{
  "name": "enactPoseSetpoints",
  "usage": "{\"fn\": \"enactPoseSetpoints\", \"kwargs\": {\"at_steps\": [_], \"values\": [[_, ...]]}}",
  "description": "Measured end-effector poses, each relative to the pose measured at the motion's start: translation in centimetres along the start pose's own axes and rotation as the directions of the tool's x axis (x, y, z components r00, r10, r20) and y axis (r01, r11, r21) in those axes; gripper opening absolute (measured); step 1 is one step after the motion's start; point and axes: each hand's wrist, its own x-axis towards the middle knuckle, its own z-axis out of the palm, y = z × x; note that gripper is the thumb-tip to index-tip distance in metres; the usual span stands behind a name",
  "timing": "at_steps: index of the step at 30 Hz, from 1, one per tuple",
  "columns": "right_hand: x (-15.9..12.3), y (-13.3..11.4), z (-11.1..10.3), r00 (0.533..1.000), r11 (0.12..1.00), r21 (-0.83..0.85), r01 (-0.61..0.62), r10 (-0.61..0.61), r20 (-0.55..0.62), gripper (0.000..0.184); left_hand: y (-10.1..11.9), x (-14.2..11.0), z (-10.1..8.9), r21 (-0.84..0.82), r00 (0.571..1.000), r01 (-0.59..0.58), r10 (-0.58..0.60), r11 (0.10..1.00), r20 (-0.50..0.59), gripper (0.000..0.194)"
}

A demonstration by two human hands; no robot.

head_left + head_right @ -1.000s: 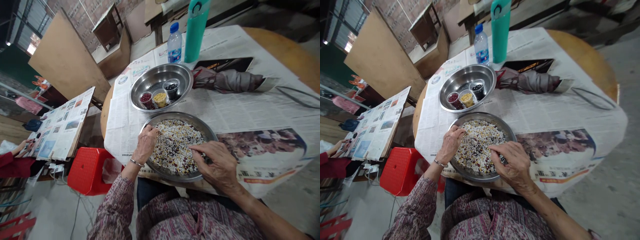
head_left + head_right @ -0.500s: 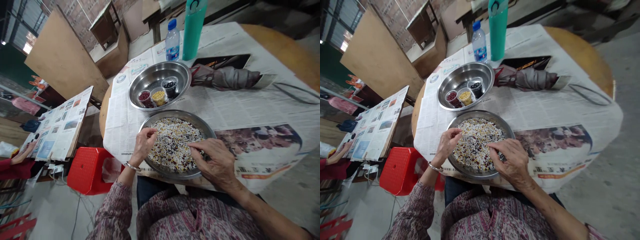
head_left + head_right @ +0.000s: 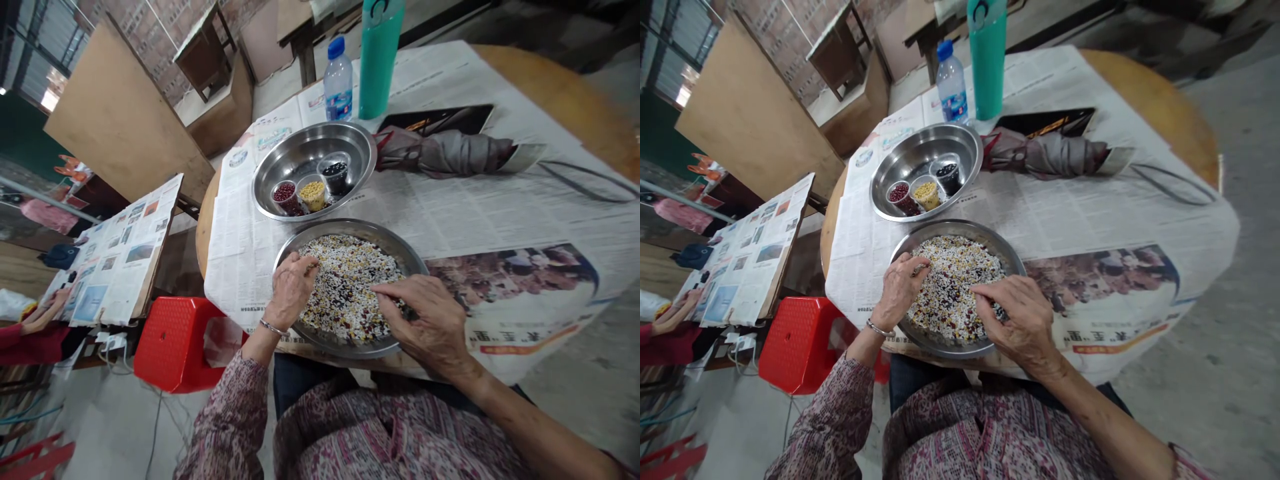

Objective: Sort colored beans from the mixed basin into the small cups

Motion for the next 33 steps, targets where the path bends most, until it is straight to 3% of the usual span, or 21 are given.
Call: {"fn": "enactPoseSetpoints", "kwargs": {"at_steps": [19,25,28,30,31,33], "values": [[-0.3,0.2,0.2,1.000,1.000,0.011,0.001,-0.001,0.005,0.023,0.1,0.0,-0.1,-0.009,0.998,-0.057,0.057,0.998,0.025,0.009],[-0.3,0.2,0.3,1.000,1.000,0.014,0.001,-0.001,0.001,0.022,-0.1,0.2,0.3,-0.099,0.999,-0.044,0.043,0.994,-0.008,0.007],[-0.3,0.3,0.3,1.000,1.000,0.012,-0.004,0.004,0.004,0.021,0.2,-0.1,-0.1,-0.241,0.998,-0.014,0.001,0.971,-0.056,0.008],[-0.4,0.3,0.2,1.000,1.000,0.010,-0.008,0.008,0.005,0.021,0.6,-0.6,-0.7,-0.431,0.990,0.085,-0.126,0.899,-0.068,0.006],[-0.4,0.3,0.2,1.000,1.000,0.011,-0.009,0.009,0.006,0.021,0.8,-0.9,-1.1,-0.557,0.977,0.154,-0.212,0.816,-0.039,0.007],[-0.5,0.2,0.2,1.000,1.000,0.017,-0.016,0.015,0.006,0.022,1.1,-1.5,-1.9,-0.798,0.930,0.287,-0.353,0.530,0.100,0.016]]}}
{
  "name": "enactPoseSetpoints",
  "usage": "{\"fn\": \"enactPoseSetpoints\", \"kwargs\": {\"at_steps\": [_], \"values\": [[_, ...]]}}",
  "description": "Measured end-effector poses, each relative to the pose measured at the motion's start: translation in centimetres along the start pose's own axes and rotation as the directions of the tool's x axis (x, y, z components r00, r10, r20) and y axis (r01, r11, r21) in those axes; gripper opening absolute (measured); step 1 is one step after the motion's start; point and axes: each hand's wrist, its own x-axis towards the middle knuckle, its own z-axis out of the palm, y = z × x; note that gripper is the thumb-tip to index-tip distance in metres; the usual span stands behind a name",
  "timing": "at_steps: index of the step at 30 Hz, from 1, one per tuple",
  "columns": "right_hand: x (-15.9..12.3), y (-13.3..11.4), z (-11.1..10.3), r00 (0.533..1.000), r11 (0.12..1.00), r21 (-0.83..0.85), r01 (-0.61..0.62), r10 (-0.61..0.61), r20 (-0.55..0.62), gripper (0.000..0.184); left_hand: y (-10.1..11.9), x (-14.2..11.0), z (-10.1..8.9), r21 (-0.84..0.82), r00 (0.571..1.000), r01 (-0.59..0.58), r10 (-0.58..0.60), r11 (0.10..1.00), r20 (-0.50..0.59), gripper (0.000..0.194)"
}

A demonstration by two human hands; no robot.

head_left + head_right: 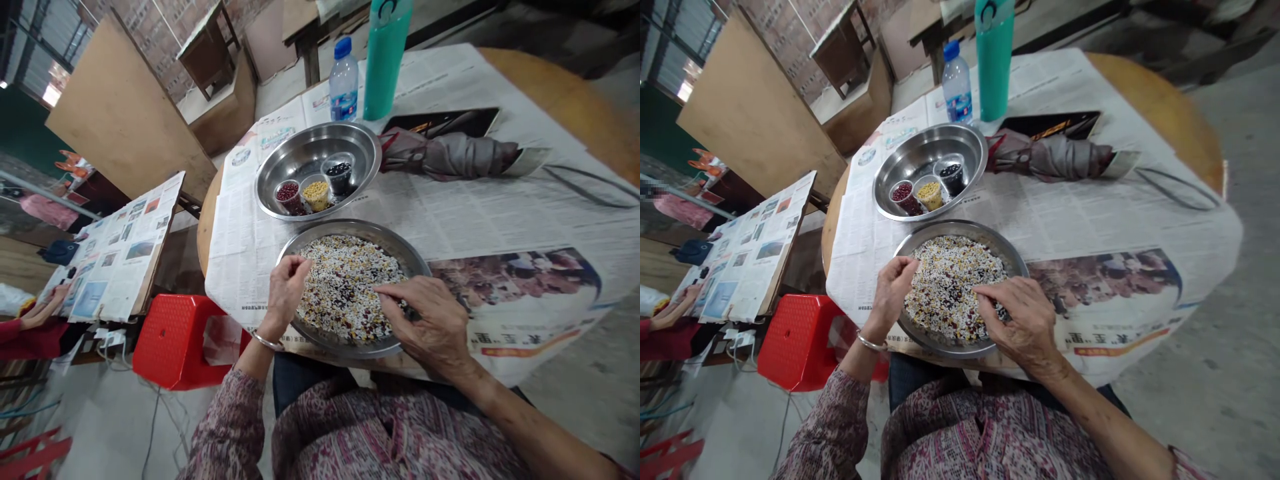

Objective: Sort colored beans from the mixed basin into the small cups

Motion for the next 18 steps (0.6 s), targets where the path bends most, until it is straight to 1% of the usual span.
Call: {"fn": "enactPoseSetpoints", "kwargs": {"at_steps": [1,2,3,4,5,6,7,8,9,10,11,12,13,15,18], "values": [[0.0,0.0,0.0,1.000,1.000,0.003,-0.002,0.002,-0.001,0.022,0.2,-0.2,-0.3,-0.167,0.996,0.094,-0.093,0.981,0.018,0.019],[0.0,0.0,0.0,1.000,1.000,0.005,-0.004,0.004,-0.003,0.022,0.4,-0.3,-0.5,-0.298,0.986,0.164,-0.159,0.940,0.039,0.019],[0.0,0.0,0.0,1.000,1.000,0.003,-0.005,0.005,-0.004,0.022,0.5,-0.2,-0.8,-0.376,0.979,0.200,-0.196,0.905,0.051,0.018],[0.0,0.0,0.0,1.000,1.000,0.000,-0.003,0.003,-0.007,0.021,0.5,-0.1,-1.0,-0.389,0.978,0.205,-0.204,0.898,0.045,0.016],[0.0,0.0,0.0,1.000,1.000,-0.004,0.001,-0.001,-0.009,0.020,0.4,0.1,-1.1,-0.334,0.983,0.179,-0.182,0.925,0.023,0.015],[0.0,0.0,0.0,1.000,1.000,-0.006,0.005,-0.005,-0.011,0.019,0.3,0.4,-1.2,-0.215,0.992,0.124,-0.128,0.969,-0.007,0.012],[0.1,0.0,0.0,1.000,1.000,-0.008,0.006,-0.006,-0.013,0.019,0.1,0.6,-1.2,-0.044,0.999,0.047,-0.048,0.998,-0.026,0.009],[0.1,-0.1,0.0,1.000,1.000,-0.009,0.007,-0.007,-0.014,0.018,0.0,0.8,-1.1,0.156,0.999,-0.037,0.042,0.987,-0.026,0.007],[0.2,-0.1,0.0,1.000,1.000,-0.009,0.006,-0.006,-0.015,0.018,-0.1,1.0,-0.9,0.352,0.992,-0.114,0.126,0.929,-0.011,0.007],[0.3,-0.1,0.0,1.000,1.000,-0.011,0.005,-0.005,-0.014,0.018,-0.3,1.2,-0.7,0.518,0.981,-0.172,0.192,0.838,0.015,0.008],[0.4,-0.2,0.0,1.000,1.000,-0.013,0.006,-0.006,-0.016,0.018,-0.4,1.3,-0.5,0.643,0.971,-0.208,0.233,0.737,0.047,0.011],[0.4,-0.2,-0.1,1.000,1.000,-0.016,0.010,-0.010,-0.020,0.018,-0.5,1.3,-0.2,0.731,0.965,-0.223,0.250,0.644,0.075,0.015],[0.5,-0.2,-0.1,1.000,1.000,-0.018,0.014,-0.014,-0.021,0.018,-0.5,1.4,0.0,0.792,0.963,-0.226,0.250,0.567,0.095,0.018],[0.5,-0.2,-0.1,1.000,1.000,-0.018,0.018,-0.018,-0.019,0.018,-0.7,1.5,0.3,0.858,0.964,-0.221,0.235,0.465,0.121,0.022],[0.4,-0.1,-0.1,1.000,1.000,-0.009,0.006,-0.006,-0.005,0.019,-0.8,1.7,0.4,0.895,0.964,-0.226,0.222,0.385,0.148,0.022]]}}
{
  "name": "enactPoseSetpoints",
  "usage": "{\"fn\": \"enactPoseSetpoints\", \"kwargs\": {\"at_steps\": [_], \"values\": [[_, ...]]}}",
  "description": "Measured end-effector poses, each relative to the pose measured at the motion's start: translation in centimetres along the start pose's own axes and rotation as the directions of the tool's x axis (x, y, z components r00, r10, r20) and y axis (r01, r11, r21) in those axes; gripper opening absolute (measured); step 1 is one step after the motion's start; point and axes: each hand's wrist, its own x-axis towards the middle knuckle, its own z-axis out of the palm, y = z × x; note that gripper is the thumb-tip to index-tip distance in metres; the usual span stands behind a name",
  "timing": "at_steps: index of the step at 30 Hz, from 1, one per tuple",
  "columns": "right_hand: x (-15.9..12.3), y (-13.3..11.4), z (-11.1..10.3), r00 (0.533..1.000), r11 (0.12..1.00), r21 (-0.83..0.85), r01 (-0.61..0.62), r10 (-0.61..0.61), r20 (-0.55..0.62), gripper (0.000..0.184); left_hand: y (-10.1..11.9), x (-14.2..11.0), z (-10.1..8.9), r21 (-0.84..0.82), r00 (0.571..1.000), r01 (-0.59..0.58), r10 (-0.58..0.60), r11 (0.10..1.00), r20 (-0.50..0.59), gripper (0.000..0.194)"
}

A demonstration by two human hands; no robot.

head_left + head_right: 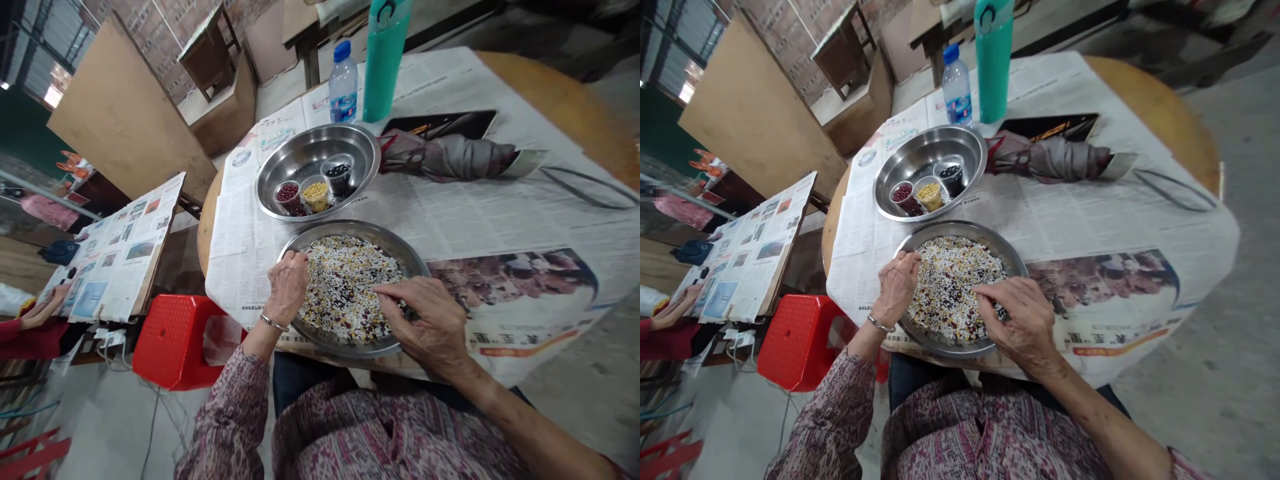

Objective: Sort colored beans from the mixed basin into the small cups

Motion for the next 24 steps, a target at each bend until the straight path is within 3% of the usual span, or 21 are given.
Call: {"fn": "enactPoseSetpoints", "kwargs": {"at_steps": [9,14,17,19,21,22,24], "values": [[-0.05,-0.04,-0.07,1.000,1.000,-0.009,0.000,0.000,-0.002,0.022,-0.23,0.20,0.23,0.017,0.999,-0.053,0.053,0.998,0.002,0.015],[-0.11,-0.01,-0.01,1.000,1.000,-0.009,-0.001,0.001,-0.006,0.021,-0.19,0.35,0.34,0.007,0.999,-0.027,0.027,1.000,0.016,0.017],[-0.25,0.09,0.04,1.000,1.000,-0.003,0.000,0.000,-0.005,0.022,-0.21,0.17,0.29,-0.058,0.999,-0.045,0.044,0.997,-0.017,0.016],[-0.33,0.15,0.05,1.000,1.000,0.000,-0.001,0.001,-0.004,0.022,-0.16,-0.09,0.15,-0.186,0.997,-0.042,0.030,0.982,-0.066,0.013],[-0.38,0.19,0.06,1.000,1.000,0.002,0.000,0.000,-0.003,0.021,-0.05,-0.36,-0.11,-0.405,0.994,0.025,-0.065,0.914,-0.085,0.009],[-0.39,0.21,0.06,1.000,1.000,0.004,0.002,-0.002,-0.005,0.021,0.01,-0.44,-0.26,-0.544,0.989,0.085,-0.135,0.835,-0.054,0.009],[-0.40,0.22,0.06,1.000,1.000,0.005,0.002,-0.002,-0.007,0.021,0.11,-0.43,-0.56,-0.791,0.965,0.223,-0.244,0.570,0.097,0.012]]}}
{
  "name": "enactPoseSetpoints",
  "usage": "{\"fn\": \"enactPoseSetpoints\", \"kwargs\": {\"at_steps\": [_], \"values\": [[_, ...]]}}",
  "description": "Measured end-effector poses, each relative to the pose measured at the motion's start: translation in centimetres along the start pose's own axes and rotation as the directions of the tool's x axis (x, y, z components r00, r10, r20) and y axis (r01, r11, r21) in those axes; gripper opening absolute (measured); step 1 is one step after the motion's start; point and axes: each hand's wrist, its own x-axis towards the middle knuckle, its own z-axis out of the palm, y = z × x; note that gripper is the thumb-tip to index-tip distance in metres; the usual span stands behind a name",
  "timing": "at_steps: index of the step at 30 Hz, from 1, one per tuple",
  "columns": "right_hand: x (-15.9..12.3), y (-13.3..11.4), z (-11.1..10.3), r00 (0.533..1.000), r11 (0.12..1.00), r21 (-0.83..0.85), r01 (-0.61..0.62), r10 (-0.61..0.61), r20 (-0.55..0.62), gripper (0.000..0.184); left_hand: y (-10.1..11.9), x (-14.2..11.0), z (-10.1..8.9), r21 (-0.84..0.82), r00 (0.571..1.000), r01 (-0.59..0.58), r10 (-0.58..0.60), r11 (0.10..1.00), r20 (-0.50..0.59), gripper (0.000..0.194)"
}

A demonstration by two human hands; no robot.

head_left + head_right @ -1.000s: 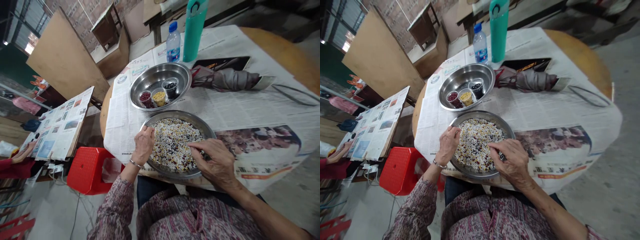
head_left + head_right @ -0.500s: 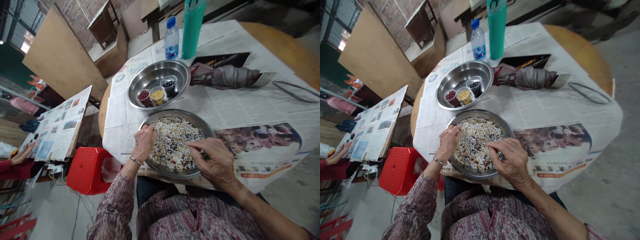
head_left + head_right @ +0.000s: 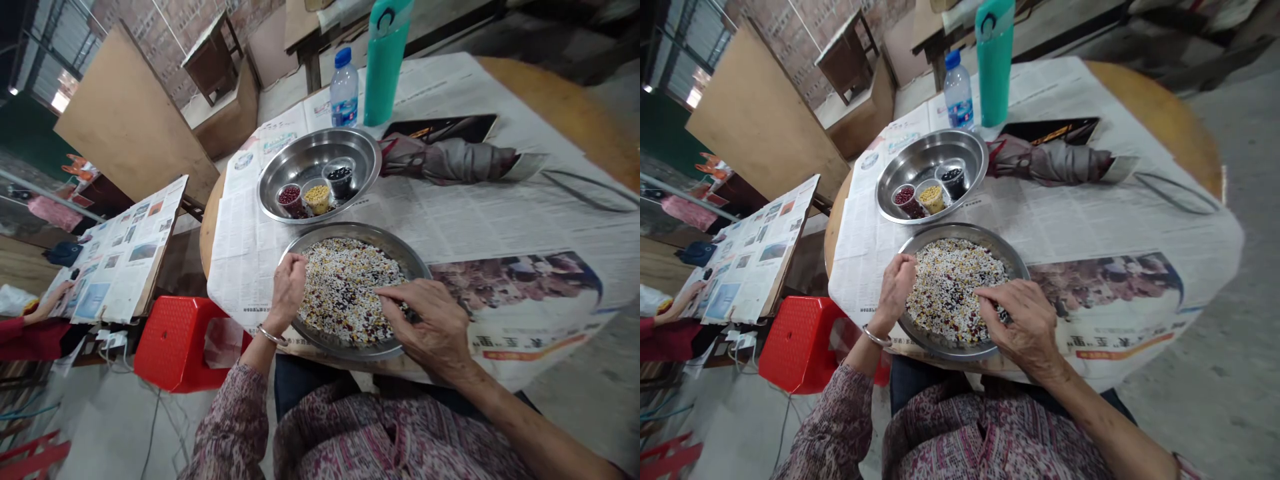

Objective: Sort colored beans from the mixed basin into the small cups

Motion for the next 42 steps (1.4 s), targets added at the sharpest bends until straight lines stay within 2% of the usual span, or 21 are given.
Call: {"fn": "enactPoseSetpoints", "kwargs": {"at_steps": [2,3,5,7,9,12,19,26,29,32,33,35,36,38,40,42], "values": [[0.0,0.0,0.0,1.000,1.000,-0.004,-0.005,0.005,0.001,0.020,0.2,0.3,0.0,-0.247,0.988,0.145,-0.130,0.958,0.077,0.015],[0.0,0.0,0.0,1.000,1.000,-0.006,-0.009,0.009,0.004,0.020,0.2,0.5,0.0,-0.280,0.985,0.166,-0.143,0.946,0.098,0.015],[0.1,-0.1,0.0,1.000,1.000,-0.006,-0.011,0.011,0.002,0.020,0.1,1.1,0.2,-0.157,0.996,0.075,-0.068,0.985,0.054,0.012],[0.2,-0.1,0.1,1.000,1.000,-0.004,-0.002,0.002,-0.003,0.020,-0.2,1.6,0.6,0.122,0.995,-0.102,0.102,0.987,0.003,0.010],[0.2,-0.1,0.0,1.000,1.000,0.002,-0.002,0.002,-0.002,0.021,-0.6,2.0,0.9,0.369,0.968,-0.237,0.250,0.899,0.015,0.013],[0.3,-0.2,0.0,1.000,0.999,0.017,-0.029,0.029,0.005,0.022,-1.1,2.3,1.3,0.560,0.946,-0.298,0.316,0.773,0.068,0.018],[0.5,-0.2,-0.1,1.000,1.000,0.012,-0.024,0.024,0.001,0.021,-1.3,2.5,1.4,0.692,0.944,-0.303,0.305,0.656,0.124,0.020],[0.4,-0.2,-0.1,1.000,0.999,0.015,-0.030,0.030,-0.008,0.021,-1.2,2.8,1.4,0.709,0.937,-0.326,0.313,0.625,0.155,0.016],[0.2,-0.1,0.0,0.999,0.999,0.015,-0.036,0.036,-0.001,0.020,-0.9,2.8,1.4,0.674,0.940,-0.322,0.311,0.665,0.142,0.013],[0.1,0.0,0.1,0.999,0.999,0.016,-0.036,0.035,0.003,0.020,-0.5,2.2,1.2,0.534,0.958,-0.268,0.281,0.802,0.058,0.008],[0.1,0.0,0.1,0.999,0.999,0.015,-0.033,0.033,0.003,0.020,-0.3,1.9,1.1,0.437,0.970,-0.225,0.244,0.871,0.012,0.009],[0.1,0.0,0.1,1.000,1.000,0.011,-0.024,0.024,0.005,0.019,0.1,1.2,0.8,0.137,0.996,-0.078,0.083,0.987,-0.027,0.011],[0.1,0.0,0.1,1.000,1.000,0.007,-0.019,0.019,0.006,0.019,0.3,0.8,0.7,-0.040,1.000,0.019,-0.019,0.999,0.007,0.012],[0.1,0.0,0.1,1.000,1.000,-0.001,-0.014,0.014,0.007,0.019,0.8,0.1,0.6,-0.312,0.976,0.204,-0.167,0.928,0.140,0.012],[0.2,-0.1,0.0,1.000,1.000,-0.006,-0.017,0.017,0.007,0.018,1.1,-0.5,0.6,-0.361,0.954,0.267,-0.193,0.894,0.228,0.010],[0.2,0.0,0.0,1.000,1.000,-0.008,-0.022,0.022,0.008,0.019,1.2,-0.9,1.0,-0.206,0.972,0.153,-0.109,0.966,0.210,0.010]]}}
